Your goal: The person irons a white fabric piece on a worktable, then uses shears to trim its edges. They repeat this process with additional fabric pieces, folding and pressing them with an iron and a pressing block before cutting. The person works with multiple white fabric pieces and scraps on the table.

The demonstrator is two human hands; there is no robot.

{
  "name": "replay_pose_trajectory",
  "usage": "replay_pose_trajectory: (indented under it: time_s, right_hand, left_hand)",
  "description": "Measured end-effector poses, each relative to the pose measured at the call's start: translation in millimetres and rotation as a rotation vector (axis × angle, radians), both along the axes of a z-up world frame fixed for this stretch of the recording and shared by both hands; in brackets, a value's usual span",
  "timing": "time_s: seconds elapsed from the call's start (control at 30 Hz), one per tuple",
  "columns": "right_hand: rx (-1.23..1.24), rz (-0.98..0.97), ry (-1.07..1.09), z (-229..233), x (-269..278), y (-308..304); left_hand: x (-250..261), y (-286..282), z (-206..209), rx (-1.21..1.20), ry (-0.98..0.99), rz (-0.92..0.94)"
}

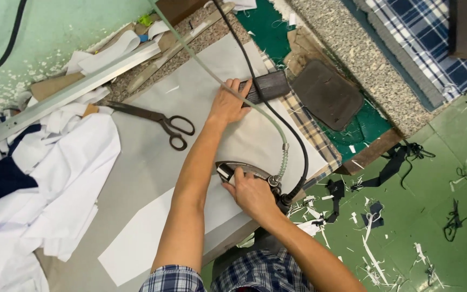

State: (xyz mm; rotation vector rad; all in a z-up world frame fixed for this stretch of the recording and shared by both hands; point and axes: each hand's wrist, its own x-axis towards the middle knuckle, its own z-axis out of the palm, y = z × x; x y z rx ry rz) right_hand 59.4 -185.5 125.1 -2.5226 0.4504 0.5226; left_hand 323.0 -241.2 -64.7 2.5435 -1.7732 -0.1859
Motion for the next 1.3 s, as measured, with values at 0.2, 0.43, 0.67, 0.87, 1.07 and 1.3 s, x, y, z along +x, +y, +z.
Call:
replay_pose_trajectory:
  time_s: [0.2, 0.43, 0.67, 0.87, 1.07, 1.3]
  right_hand:
    - [0.017, -0.036, 0.074, 24, 9, 7]
    - [-0.035, 0.036, 0.124, 17, 23, 54]
    - [-0.024, 0.236, 0.085, 1, 52, 194]
    - [0.042, 0.454, 0.066, 5, 68, 341]
    - [0.036, 0.642, 0.037, 8, 67, 455]
    - [-0.106, 0.566, -0.081, 13, 64, 452]
  left_hand:
    - [-19, 147, 79, -0.186, -0.106, 0.122]
    - [-115, 463, 128, -0.555, 0.156, 0.728]
    - [-341, 690, 87, -1.569, 1.458, 1.357]
    - [-443, 729, 73, -1.927, 1.405, 1.25]
    - [-417, 718, 124, -1.186, 1.266, 2.099]
    - [-351, 668, 106, -0.756, 0.15, 1.364]
